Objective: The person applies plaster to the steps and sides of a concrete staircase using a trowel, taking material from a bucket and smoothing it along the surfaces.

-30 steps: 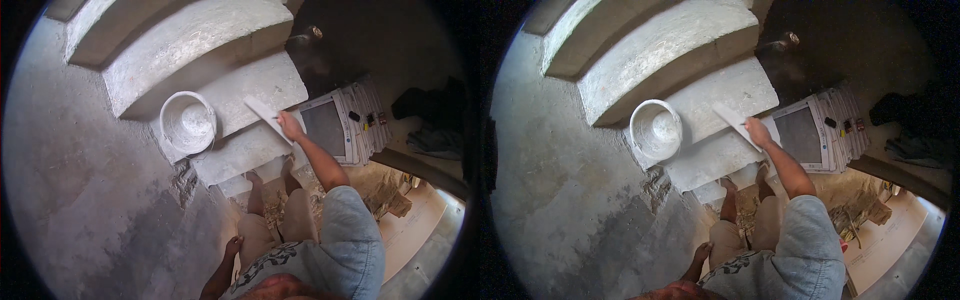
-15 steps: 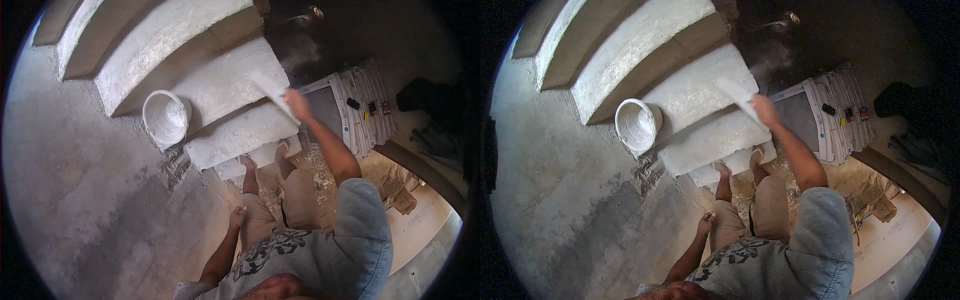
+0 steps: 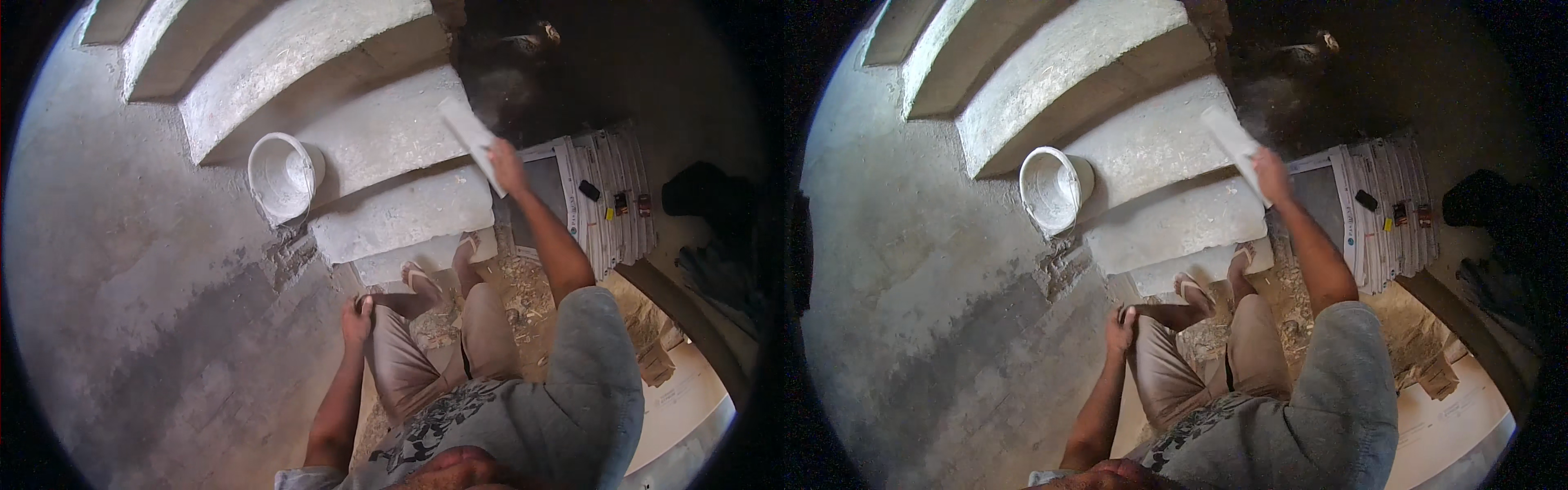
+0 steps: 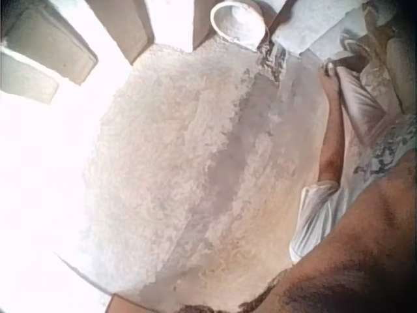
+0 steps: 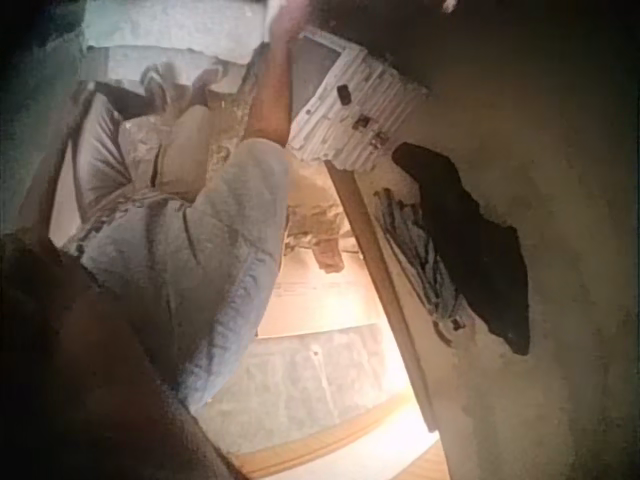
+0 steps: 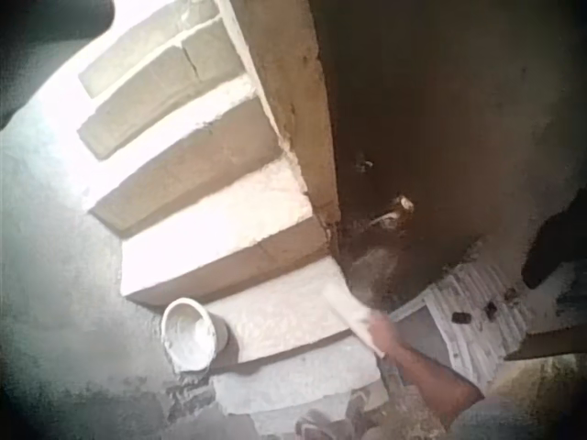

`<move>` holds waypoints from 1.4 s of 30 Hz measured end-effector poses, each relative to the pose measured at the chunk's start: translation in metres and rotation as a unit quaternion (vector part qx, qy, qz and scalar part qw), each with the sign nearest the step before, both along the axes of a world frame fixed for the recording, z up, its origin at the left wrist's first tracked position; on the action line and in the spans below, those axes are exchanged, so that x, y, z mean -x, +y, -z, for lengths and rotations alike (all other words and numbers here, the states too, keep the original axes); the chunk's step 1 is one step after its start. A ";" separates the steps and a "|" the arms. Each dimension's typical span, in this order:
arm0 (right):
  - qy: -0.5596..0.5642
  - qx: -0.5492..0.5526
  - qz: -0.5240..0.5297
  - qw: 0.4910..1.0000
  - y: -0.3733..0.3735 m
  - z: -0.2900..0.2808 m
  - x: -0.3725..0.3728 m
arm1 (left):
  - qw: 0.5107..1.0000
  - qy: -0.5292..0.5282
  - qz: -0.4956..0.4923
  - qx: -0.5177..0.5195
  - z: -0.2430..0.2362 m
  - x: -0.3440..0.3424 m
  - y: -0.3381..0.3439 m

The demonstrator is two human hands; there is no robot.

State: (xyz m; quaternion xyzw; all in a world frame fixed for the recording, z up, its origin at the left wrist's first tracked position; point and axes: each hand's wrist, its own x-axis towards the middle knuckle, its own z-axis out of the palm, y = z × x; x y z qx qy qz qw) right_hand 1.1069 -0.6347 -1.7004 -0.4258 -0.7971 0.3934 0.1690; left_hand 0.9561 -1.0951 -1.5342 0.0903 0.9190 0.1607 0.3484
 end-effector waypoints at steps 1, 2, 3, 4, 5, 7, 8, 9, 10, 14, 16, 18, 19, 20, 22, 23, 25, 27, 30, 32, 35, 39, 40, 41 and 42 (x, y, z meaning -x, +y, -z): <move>-0.049 0.049 -0.016 0.997 -0.016 0.009 0.001 | 1.000 -0.011 0.014 0.004 -0.007 0.001 0.017; -0.046 0.051 -0.018 0.997 -0.028 0.008 0.009 | 0.999 -0.015 0.026 0.012 -0.014 0.005 0.030; -0.081 0.082 -0.070 0.991 -0.041 0.007 0.015 | 0.997 0.003 0.037 0.062 -0.024 0.003 0.041; -0.112 0.113 -0.122 0.980 -0.049 0.005 0.021 | 0.997 0.008 0.036 0.065 -0.033 0.002 0.047; -0.112 0.113 -0.120 0.980 -0.043 0.010 0.019 | 0.997 0.024 0.055 0.049 -0.036 0.001 0.054; -0.043 0.044 -0.055 0.997 -0.017 0.019 0.006 | 0.993 0.059 0.089 0.049 -0.038 -0.006 0.071; -0.008 0.011 -0.026 1.000 -0.012 0.019 0.007 | 0.993 0.059 0.088 0.052 -0.038 -0.008 0.080; -0.008 0.013 -0.027 1.000 -0.008 0.018 0.012 | 0.991 0.084 0.077 0.067 -0.037 -0.008 0.090; 0.010 0.004 0.028 1.000 -0.006 0.010 0.019 | 0.988 0.111 0.063 0.086 -0.040 -0.009 0.099; -0.009 0.029 0.068 0.997 -0.011 0.007 0.048 | 0.977 0.084 0.118 0.157 -0.043 -0.001 0.148; -0.020 -0.022 -0.011 0.999 -0.038 0.009 0.075 | 0.967 0.110 0.154 0.170 -0.041 -0.001 0.152; -0.038 0.084 -0.173 0.981 -0.072 -0.029 0.133 | 0.967 0.098 0.147 0.185 -0.040 0.013 0.147; -0.067 0.087 -0.188 0.976 -0.075 -0.029 0.148 | 0.966 0.091 0.149 0.188 -0.040 0.015 0.151; -0.097 0.093 -0.204 0.970 -0.077 -0.023 0.156 | 0.966 0.088 0.152 0.189 -0.040 0.016 0.154; -0.072 0.056 -0.165 0.982 -0.055 -0.003 0.154 | 0.966 0.081 0.157 0.189 -0.040 0.019 0.159; -0.047 0.014 -0.125 0.991 -0.035 0.011 0.145 | 0.967 0.074 0.158 0.186 -0.042 0.018 0.163; -0.118 0.010 0.006 0.993 0.013 0.031 0.120 | 0.969 0.059 0.158 0.180 -0.040 0.019 0.175; -0.048 0.038 0.112 0.992 0.030 0.004 0.125 | 0.967 0.068 0.154 0.191 -0.038 0.032 0.168; -0.055 0.000 0.147 0.988 0.042 -0.032 0.127 | 0.965 0.063 0.164 0.193 -0.035 0.037 0.164; -0.096 0.052 0.092 0.990 0.032 -0.039 0.137 | 0.965 0.057 0.169 0.190 -0.032 0.037 0.171; -0.123 0.061 -0.055 0.989 -0.004 -0.047 0.171 | 0.966 0.047 0.170 0.191 -0.031 0.038 0.174; -0.125 0.055 -0.038 0.990 0.002 -0.026 0.188 | 0.967 0.037 0.174 0.185 -0.033 0.037 0.182; -0.154 0.049 -0.007 0.987 0.018 -0.016 0.181 | 0.967 0.030 0.173 0.186 -0.034 0.037 0.182; -0.101 0.005 0.021 0.995 0.026 -0.014 0.170 | 0.967 0.032 0.168 0.189 -0.035 0.040 0.177; -0.138 0.029 0.030 0.989 0.038 -0.020 0.161 | 0.968 0.035 0.162 0.191 -0.035 0.043 0.171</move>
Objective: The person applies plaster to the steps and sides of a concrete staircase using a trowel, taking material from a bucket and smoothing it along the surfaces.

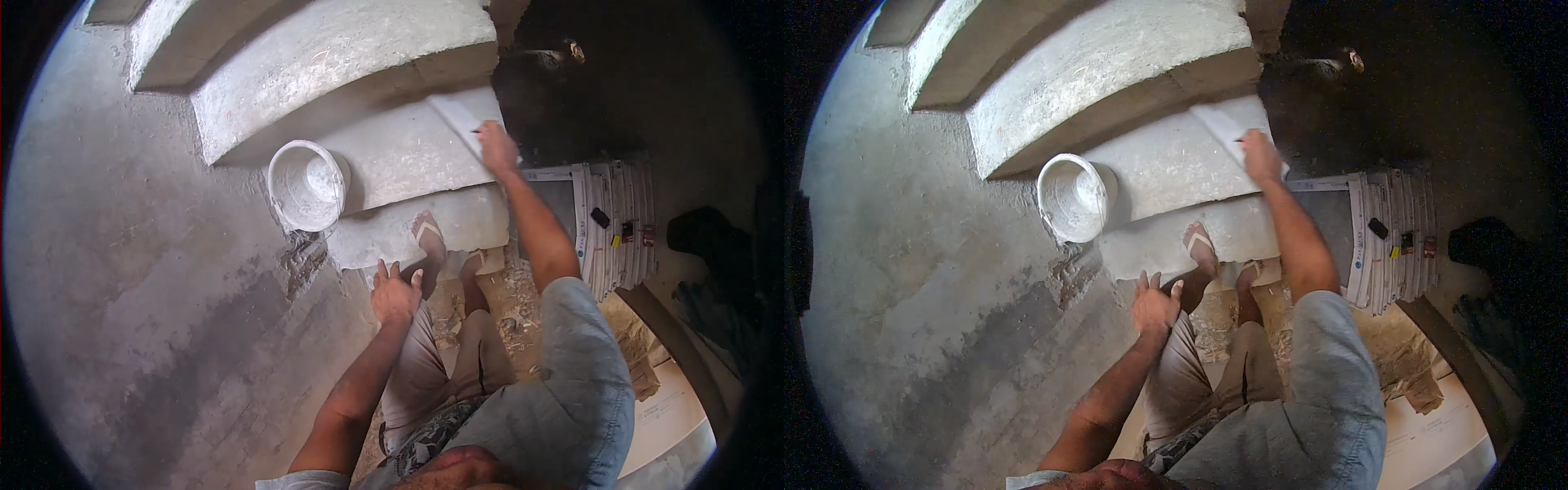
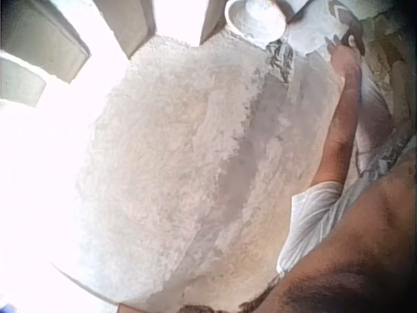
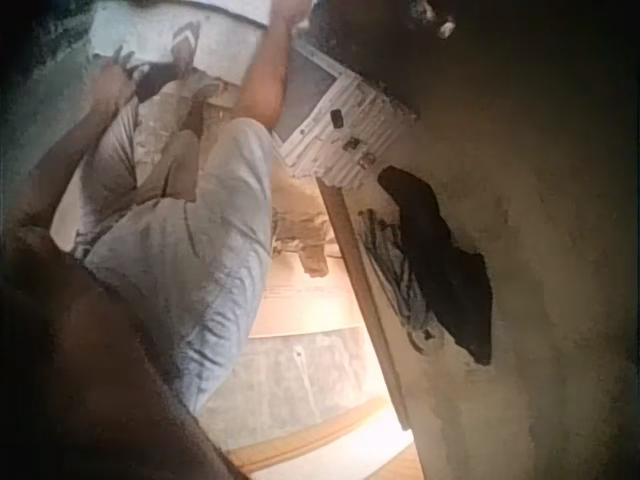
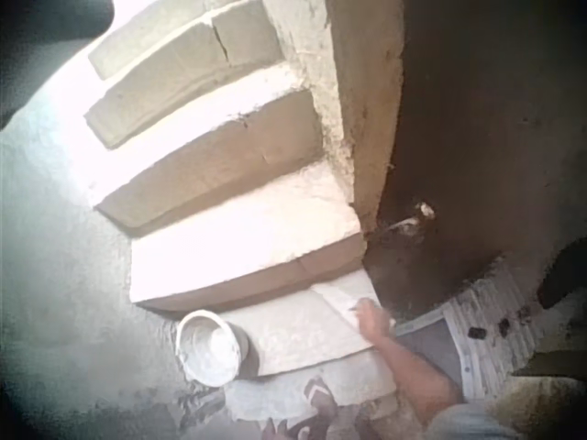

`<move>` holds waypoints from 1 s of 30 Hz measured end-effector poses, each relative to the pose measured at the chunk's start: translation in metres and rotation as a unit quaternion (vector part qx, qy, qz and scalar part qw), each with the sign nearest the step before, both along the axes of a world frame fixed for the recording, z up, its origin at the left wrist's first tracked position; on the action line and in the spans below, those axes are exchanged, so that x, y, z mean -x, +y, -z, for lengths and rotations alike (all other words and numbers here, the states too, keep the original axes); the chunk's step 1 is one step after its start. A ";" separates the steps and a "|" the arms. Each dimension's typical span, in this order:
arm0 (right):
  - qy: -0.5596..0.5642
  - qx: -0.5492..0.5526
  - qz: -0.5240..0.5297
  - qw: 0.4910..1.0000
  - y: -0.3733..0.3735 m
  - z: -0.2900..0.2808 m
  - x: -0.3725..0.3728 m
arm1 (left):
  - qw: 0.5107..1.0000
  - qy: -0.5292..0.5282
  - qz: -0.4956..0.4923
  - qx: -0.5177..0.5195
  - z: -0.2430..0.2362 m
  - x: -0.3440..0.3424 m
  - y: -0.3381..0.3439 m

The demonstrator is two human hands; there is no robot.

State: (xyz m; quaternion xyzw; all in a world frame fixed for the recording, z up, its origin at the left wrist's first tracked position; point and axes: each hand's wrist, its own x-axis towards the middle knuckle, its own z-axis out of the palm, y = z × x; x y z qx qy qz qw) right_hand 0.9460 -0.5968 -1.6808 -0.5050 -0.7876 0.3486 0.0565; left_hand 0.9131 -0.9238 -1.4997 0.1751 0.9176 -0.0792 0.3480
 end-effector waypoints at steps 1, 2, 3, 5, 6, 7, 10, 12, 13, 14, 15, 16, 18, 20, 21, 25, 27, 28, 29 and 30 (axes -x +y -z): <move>0.007 -0.039 0.036 0.999 0.010 0.001 -0.018 | 1.000 -0.001 -0.002 -0.005 0.001 0.000 -0.002; 0.038 -0.059 0.066 0.995 0.025 0.008 -0.047 | 1.000 -0.006 -0.001 -0.014 0.004 0.001 -0.002; 0.069 -0.078 0.094 0.990 0.033 0.013 -0.070 | 1.000 -0.008 0.000 -0.013 0.007 0.000 -0.002; 0.049 -0.030 0.146 0.988 0.018 -0.002 -0.070 | 1.000 0.000 -0.008 -0.002 0.004 0.007 -0.008; 0.025 0.018 0.201 0.979 0.008 -0.010 -0.069 | 1.000 -0.003 -0.015 0.012 0.001 0.010 -0.009; 0.109 -0.026 0.138 0.984 -0.002 -0.009 -0.072 | 1.000 -0.013 -0.016 0.018 -0.002 0.010 -0.004; 0.176 -0.037 -0.041 0.983 -0.036 0.015 -0.052 | 1.000 -0.022 -0.001 -0.002 0.002 -0.001 0.007; 0.089 0.132 -0.064 0.985 -0.088 -0.008 0.016 | 1.000 -0.007 -0.007 0.017 0.002 0.002 -0.006; 0.095 0.132 -0.099 0.982 -0.100 -0.017 0.040 | 1.000 -0.005 -0.005 0.020 0.001 0.003 -0.008; 0.095 0.133 -0.095 0.982 -0.103 -0.014 0.047 | 1.000 -0.006 -0.001 0.021 0.000 -0.002 -0.006; 0.072 0.104 -0.124 0.984 -0.101 -0.011 0.057 | 1.000 -0.008 0.006 0.012 0.001 -0.005 -0.005; 0.047 0.074 -0.157 0.984 -0.095 -0.002 0.063 | 1.000 -0.012 0.010 0.002 0.002 -0.009 -0.002; 0.043 0.050 -0.082 0.994 -0.070 0.012 0.055 | 1.000 -0.019 0.001 0.002 0.000 -0.012 0.000; 0.068 -0.012 -0.035 0.997 -0.037 0.027 0.021 | 1.000 -0.021 0.002 0.008 -0.001 -0.013 -0.002; 0.074 0.003 0.005 0.997 -0.023 0.026 0.001 | 1.000 -0.021 -0.004 0.006 -0.002 -0.012 -0.006; 0.054 -0.093 0.170 0.980 0.021 0.020 -0.087 | 0.999 -0.024 -0.025 -0.003 0.006 -0.010 -0.014; 0.070 -0.062 0.129 0.987 -0.004 -0.008 -0.072 | 0.999 -0.013 -0.037 0.005 0.001 -0.008 -0.025; 0.079 -0.042 0.099 0.991 -0.012 -0.017 -0.065 | 0.999 -0.012 -0.035 0.004 0.000 -0.008 -0.024; 0.135 -0.066 -0.004 0.989 -0.019 -0.016 -0.059 | 0.999 -0.013 -0.029 0.000 -0.002 -0.011 -0.021; 0.157 -0.042 -0.046 0.986 -0.039 -0.020 -0.037 | 1.000 -0.008 -0.029 0.003 -0.001 -0.012 -0.023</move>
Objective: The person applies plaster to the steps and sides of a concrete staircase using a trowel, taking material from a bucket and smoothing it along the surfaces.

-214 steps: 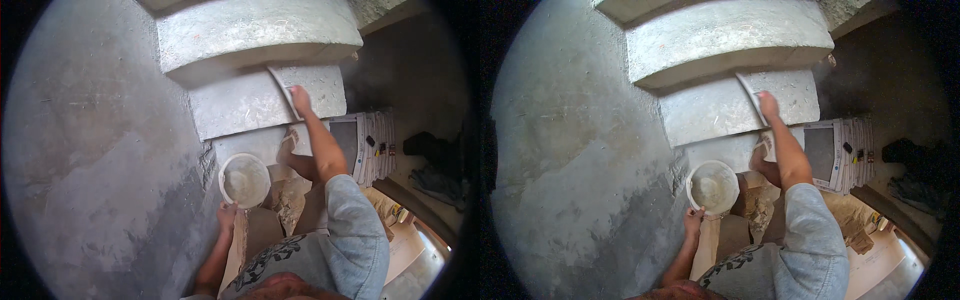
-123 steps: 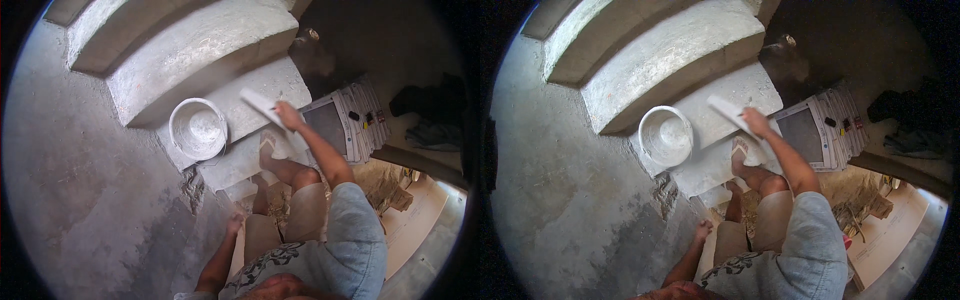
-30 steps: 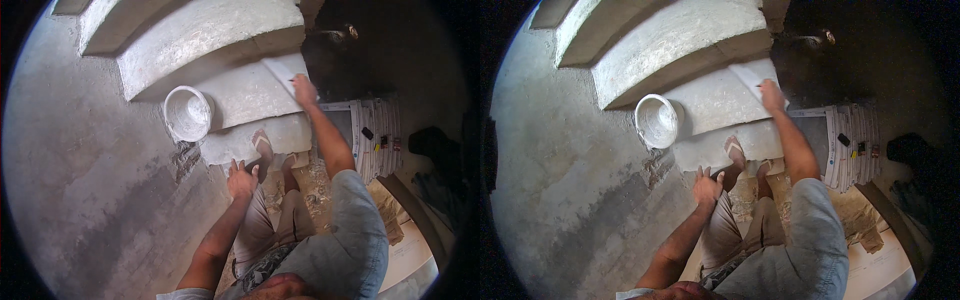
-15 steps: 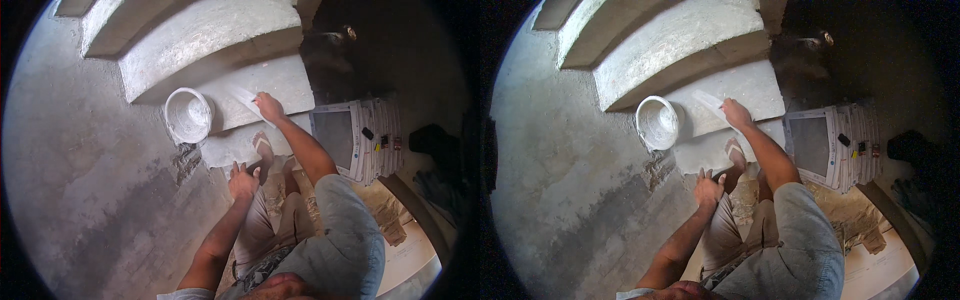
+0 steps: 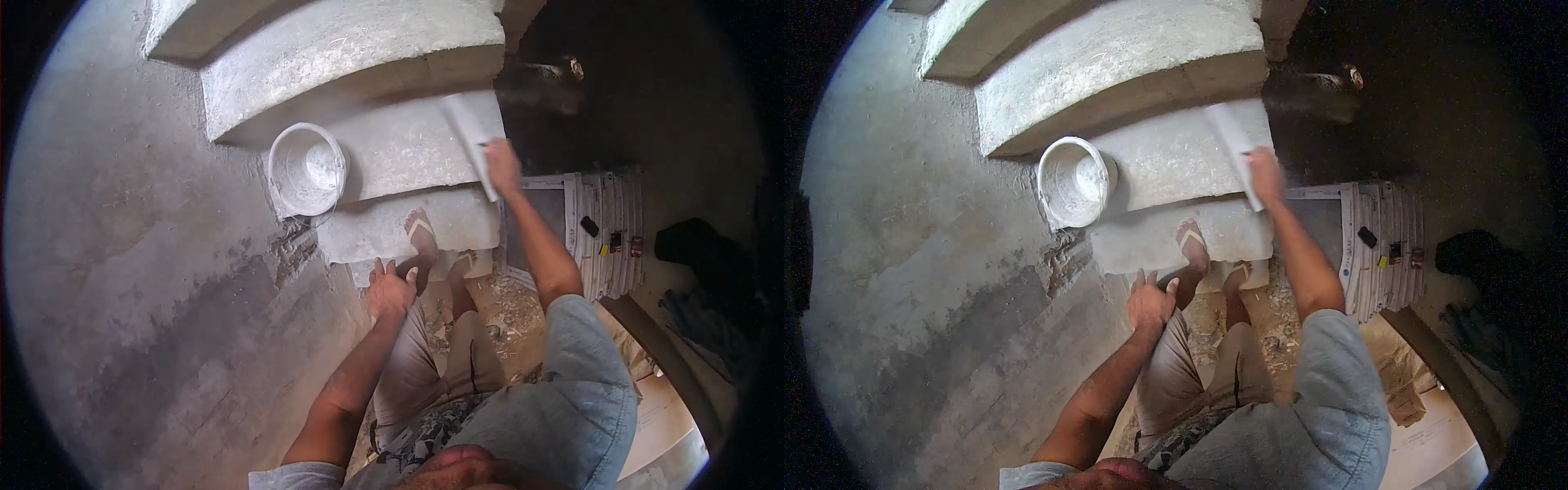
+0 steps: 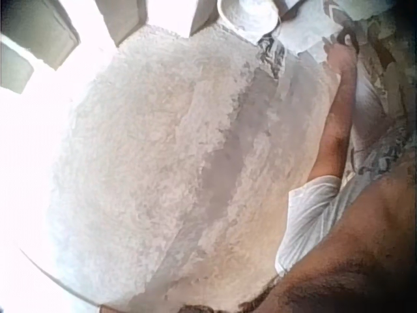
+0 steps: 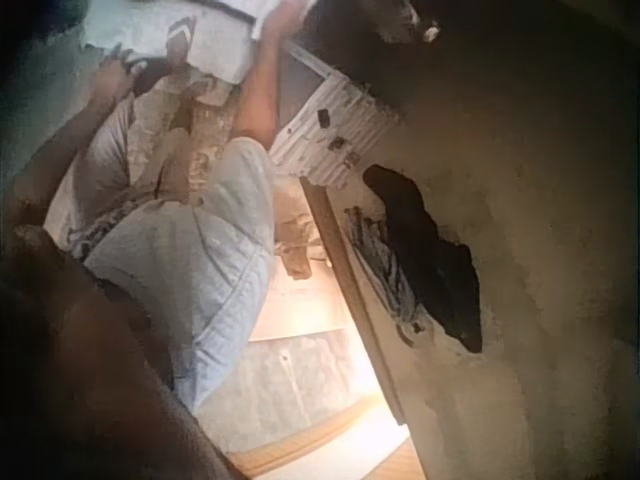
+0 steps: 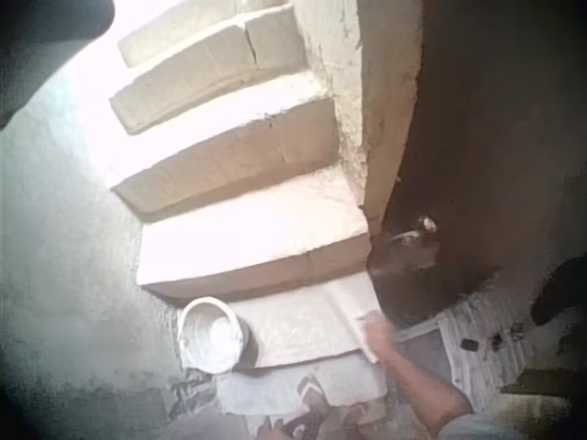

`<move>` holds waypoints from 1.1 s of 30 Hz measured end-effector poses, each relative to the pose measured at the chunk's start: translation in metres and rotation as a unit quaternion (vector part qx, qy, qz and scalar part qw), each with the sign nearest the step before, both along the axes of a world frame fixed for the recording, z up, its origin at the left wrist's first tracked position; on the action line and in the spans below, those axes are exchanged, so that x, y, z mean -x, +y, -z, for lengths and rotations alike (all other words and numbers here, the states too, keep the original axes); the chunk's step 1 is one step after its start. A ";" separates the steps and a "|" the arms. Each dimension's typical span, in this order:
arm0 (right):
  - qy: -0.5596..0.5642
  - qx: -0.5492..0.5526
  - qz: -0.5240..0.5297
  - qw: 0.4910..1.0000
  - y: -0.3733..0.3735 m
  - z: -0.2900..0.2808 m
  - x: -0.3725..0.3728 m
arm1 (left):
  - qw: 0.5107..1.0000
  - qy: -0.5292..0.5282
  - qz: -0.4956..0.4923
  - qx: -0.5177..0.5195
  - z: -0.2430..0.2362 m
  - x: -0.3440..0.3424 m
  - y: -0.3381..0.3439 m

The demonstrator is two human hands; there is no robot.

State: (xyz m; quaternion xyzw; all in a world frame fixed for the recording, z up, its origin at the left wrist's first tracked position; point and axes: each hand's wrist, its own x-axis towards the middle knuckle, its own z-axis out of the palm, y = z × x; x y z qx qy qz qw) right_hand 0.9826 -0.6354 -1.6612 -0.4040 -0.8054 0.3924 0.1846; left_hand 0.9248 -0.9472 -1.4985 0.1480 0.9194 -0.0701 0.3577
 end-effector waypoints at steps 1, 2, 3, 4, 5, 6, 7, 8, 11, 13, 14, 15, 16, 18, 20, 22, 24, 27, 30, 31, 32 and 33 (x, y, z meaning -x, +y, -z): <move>-0.001 0.046 0.003 0.999 -0.011 0.017 0.013 | 1.000 -0.007 0.009 -0.013 0.004 -0.007 0.005; -0.058 0.042 -0.070 0.995 -0.019 0.033 0.029 | 1.000 -0.012 0.017 -0.023 0.008 -0.012 0.010; -0.090 0.122 -0.112 0.982 -0.059 0.000 0.082 | 1.000 0.011 0.003 0.001 0.006 -0.005 -0.007; -0.098 0.110 -0.121 0.982 -0.064 0.006 0.099 | 1.000 0.003 0.014 -0.004 0.005 -0.011 -0.001; -0.056 0.083 -0.139 0.985 -0.074 0.010 0.108 | 1.000 -0.003 0.019 -0.004 0.004 -0.015 0.002; -0.055 0.084 -0.138 0.985 -0.068 0.014 0.112 | 1.000 -0.002 0.020 -0.003 0.005 -0.016 0.006; -0.076 0.066 -0.121 0.988 -0.058 0.021 0.116 | 1.000 -0.009 0.026 -0.008 0.003 -0.019 0.011; -0.101 0.047 -0.104 0.988 -0.048 0.027 0.116 | 0.999 -0.019 0.030 -0.014 0.001 -0.024 0.016; -0.091 0.038 -0.026 0.995 0.002 0.035 0.086 | 1.000 -0.009 0.021 -0.011 0.001 -0.021 0.009; -0.096 0.055 -0.020 0.994 0.020 0.004 0.061 | 1.000 0.015 0.007 -0.005 -0.003 -0.011 -0.007; -0.065 0.057 0.080 0.993 0.048 0.014 0.020 | 1.000 0.002 0.009 -0.015 -0.003 -0.014 0.002; -0.028 0.058 0.176 0.982 0.070 0.022 -0.013 | 1.000 -0.010 0.010 -0.024 -0.003 -0.017 0.010; -0.029 0.056 0.171 0.983 0.071 0.016 -0.020 | 1.000 -0.010 0.004 -0.026 -0.003 -0.014 0.008; -0.052 0.114 0.236 0.964 0.060 0.003 -0.033 | 1.000 0.002 -0.003 -0.012 -0.006 -0.009 -0.002; -0.018 -0.023 0.071 0.997 0.050 0.002 -0.034 | 1.000 0.001 0.005 -0.019 -0.004 -0.010 0.006; -0.006 0.067 -0.007 0.998 0.032 0.003 -0.007 | 1.000 -0.006 0.007 -0.012 -0.005 -0.010 0.010; -0.033 0.107 -0.048 0.992 0.016 0.000 0.023 | 1.000 -0.001 0.010 -0.011 -0.003 -0.011 0.011; -0.099 0.115 -0.030 0.988 0.034 0.019 0.030 | 1.000 -0.009 0.024 -0.013 -0.002 -0.015 0.016; -0.069 -0.023 0.061 0.995 0.092 0.040 -0.040 | 0.999 -0.014 0.028 -0.028 0.000 -0.021 0.020; -0.067 -0.004 0.108 0.992 0.091 0.041 -0.054 | 0.999 -0.002 0.020 -0.028 0.002 -0.017 0.016; -0.066 0.002 0.101 0.993 0.080 0.034 -0.054 | 1.000 0.000 0.013 -0.021 0.002 -0.013 0.009; -0.048 0.034 0.118 0.991 0.069 0.026 -0.054 | 1.000 0.000 0.008 -0.005 0.001 -0.007 0.003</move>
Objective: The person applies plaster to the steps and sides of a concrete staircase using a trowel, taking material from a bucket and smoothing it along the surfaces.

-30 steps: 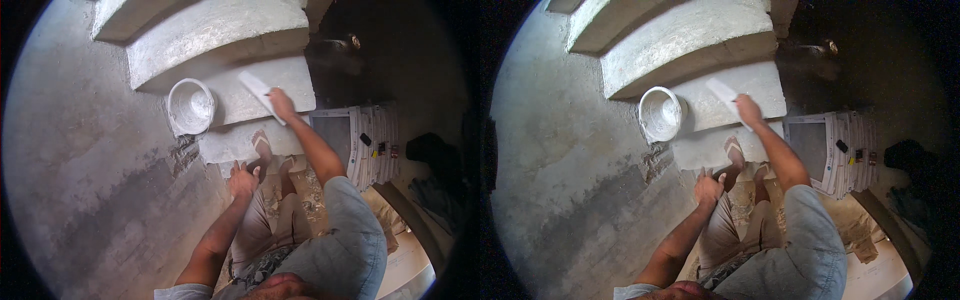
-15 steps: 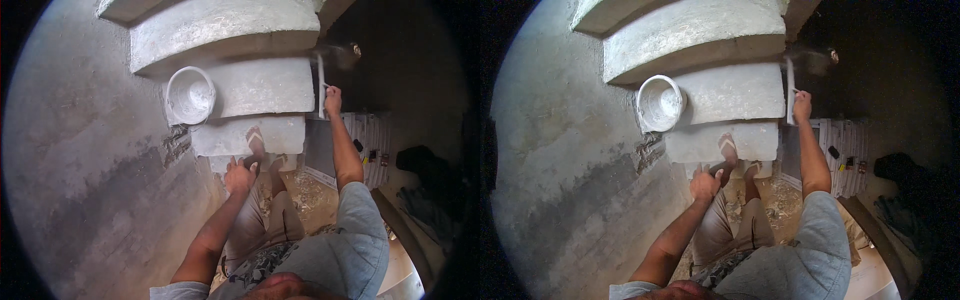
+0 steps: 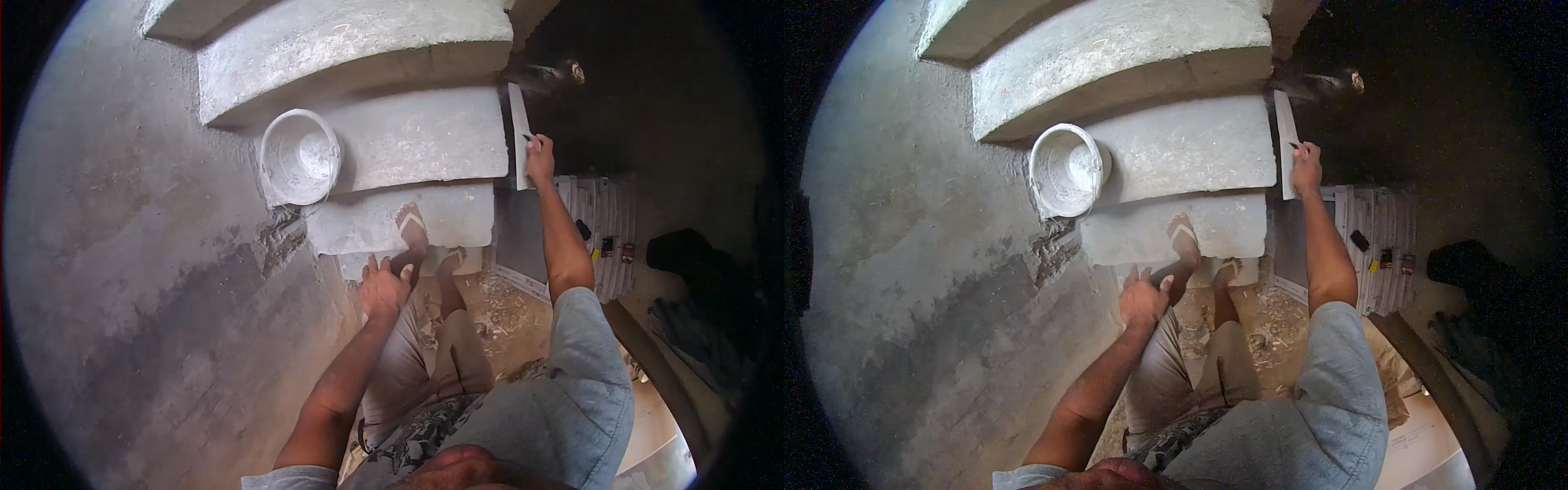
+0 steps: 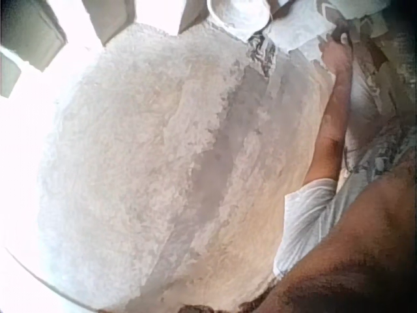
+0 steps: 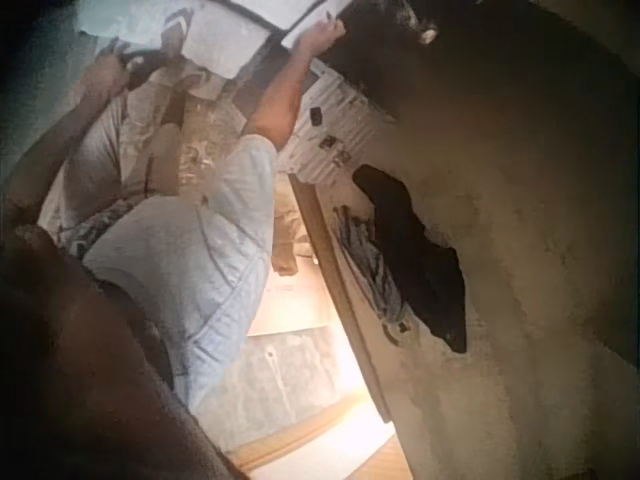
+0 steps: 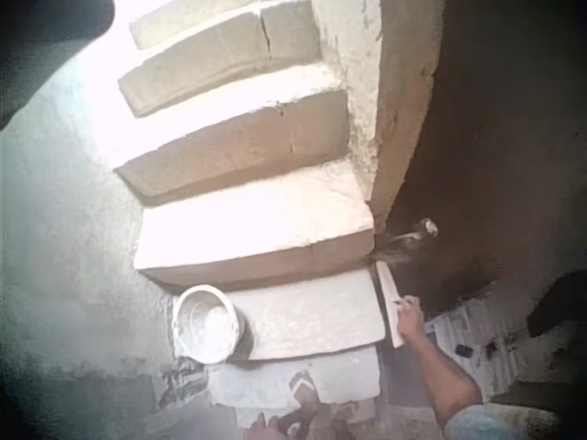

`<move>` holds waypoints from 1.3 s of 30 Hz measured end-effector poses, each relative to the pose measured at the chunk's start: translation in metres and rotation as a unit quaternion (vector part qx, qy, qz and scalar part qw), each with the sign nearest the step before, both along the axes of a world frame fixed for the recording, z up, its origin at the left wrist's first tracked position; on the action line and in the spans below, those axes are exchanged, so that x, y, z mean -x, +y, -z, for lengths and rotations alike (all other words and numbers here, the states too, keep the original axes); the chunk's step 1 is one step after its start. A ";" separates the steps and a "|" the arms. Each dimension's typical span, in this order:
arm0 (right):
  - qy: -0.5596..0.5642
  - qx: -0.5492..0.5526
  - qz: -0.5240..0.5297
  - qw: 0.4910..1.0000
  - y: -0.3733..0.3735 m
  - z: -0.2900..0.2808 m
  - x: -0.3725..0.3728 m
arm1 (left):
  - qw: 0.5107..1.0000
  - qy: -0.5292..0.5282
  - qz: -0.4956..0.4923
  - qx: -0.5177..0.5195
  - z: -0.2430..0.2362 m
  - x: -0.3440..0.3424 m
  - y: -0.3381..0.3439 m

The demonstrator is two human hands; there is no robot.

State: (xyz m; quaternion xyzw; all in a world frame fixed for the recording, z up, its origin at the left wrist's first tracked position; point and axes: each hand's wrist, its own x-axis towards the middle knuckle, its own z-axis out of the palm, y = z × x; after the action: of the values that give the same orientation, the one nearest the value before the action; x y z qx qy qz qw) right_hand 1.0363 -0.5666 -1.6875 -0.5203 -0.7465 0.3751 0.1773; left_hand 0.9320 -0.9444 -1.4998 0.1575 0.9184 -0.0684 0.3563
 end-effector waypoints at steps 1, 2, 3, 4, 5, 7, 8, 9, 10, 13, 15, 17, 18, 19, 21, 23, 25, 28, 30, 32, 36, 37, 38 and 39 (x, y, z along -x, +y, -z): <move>0.019 0.023 0.022 0.999 -0.009 -0.011 -0.002 | 1.000 -0.002 -0.003 0.011 -0.002 0.003 -0.002; 0.011 0.031 -0.006 0.999 -0.019 -0.012 -0.006 | 1.000 -0.005 -0.002 0.007 -0.002 0.003 0.002; -0.017 0.054 -0.039 0.998 -0.031 -0.011 -0.007 | 1.000 -0.016 0.001 0.009 -0.003 0.004 0.006; -0.041 0.054 -0.085 0.994 -0.046 -0.009 -0.008 | 1.000 -0.024 0.004 0.012 -0.005 0.005 0.008; -0.065 0.057 -0.131 0.988 -0.058 -0.005 -0.009 | 1.000 -0.024 0.005 0.012 -0.006 0.005 0.010; -0.019 0.050 -0.092 0.994 -0.061 0.004 -0.014 | 0.999 -0.030 0.005 0.010 -0.006 0.003 0.011; 0.026 0.039 -0.052 0.998 -0.058 0.010 -0.019 | 1.000 -0.029 0.005 0.010 -0.005 0.001 0.011; 0.027 0.040 -0.052 0.998 -0.048 0.015 -0.023 | 1.000 -0.014 0.009 -0.005 -0.002 -0.001 0.009; -0.023 0.041 0.042 0.998 -0.033 0.021 -0.035 | 1.000 -0.004 0.015 -0.021 -0.001 -0.005 0.008; 0.005 0.029 0.084 0.996 -0.039 0.019 -0.035 | 1.000 -0.015 0.003 -0.004 -0.001 -0.002 0.000; 0.060 -0.011 -0.070 0.996 -0.065 0.014 -0.029 | 1.000 -0.018 -0.001 0.004 -0.002 0.000 -0.001; -0.032 0.048 -0.115 0.992 -0.088 0.006 -0.023 | 1.000 -0.019 -0.001 0.012 -0.005 0.002 -0.002; -0.032 0.062 -0.080 0.994 -0.087 0.002 -0.020 | 1.000 -0.020 0.000 0.012 -0.006 -0.001 -0.001; -0.033 0.073 -0.044 0.996 -0.081 0.001 -0.022 | 1.000 -0.023 0.002 0.009 -0.006 -0.003 0.001; -0.037 0.056 -0.037 0.997 -0.072 0.001 -0.024 | 1.000 -0.015 0.006 -0.001 -0.001 -0.006 -0.002; -0.045 0.044 -0.037 0.997 -0.077 0.003 -0.030 | 1.000 -0.011 0.004 -0.006 -0.001 -0.010 -0.006; -0.017 0.009 -0.023 1.000 -0.093 0.010 -0.035 | 1.000 -0.007 -0.001 -0.001 -0.001 -0.005 -0.011; -0.055 0.052 -0.018 0.997 -0.094 0.015 -0.059 | 1.000 -0.002 -0.010 -0.006 -0.003 -0.007 -0.012; -0.031 -0.003 0.030 0.999 -0.070 0.030 -0.099 | 1.000 -0.011 -0.004 -0.027 -0.001 -0.013 -0.001; -0.028 -0.001 0.018 0.999 -0.092 0.025 -0.090 | 1.000 -0.003 -0.011 -0.022 -0.001 -0.013 -0.009; -0.048 0.077 -0.079 0.993 -0.130 -0.006 -0.071 | 1.000 0.010 -0.008 -0.007 -0.002 -0.010 -0.020; -0.057 0.103 -0.062 0.991 -0.127 -0.005 -0.074 | 1.000 0.008 -0.002 -0.007 -0.001 -0.012 -0.019; -0.058 0.102 -0.060 0.991 -0.124 -0.004 -0.077 | 1.000 0.006 0.000 -0.009 0.000 -0.015 -0.019; -0.062 0.086 -0.016 0.994 -0.123 -0.002 -0.080 | 1.000 0.008 -0.004 -0.014 0.001 -0.020 -0.019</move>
State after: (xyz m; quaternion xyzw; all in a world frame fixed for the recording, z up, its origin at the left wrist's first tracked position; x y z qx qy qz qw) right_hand 1.1161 -0.6893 -1.6854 -0.5440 -0.7291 0.4074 0.0797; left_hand 0.9519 -0.9637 -1.5010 0.1582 0.9226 -0.0556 0.3473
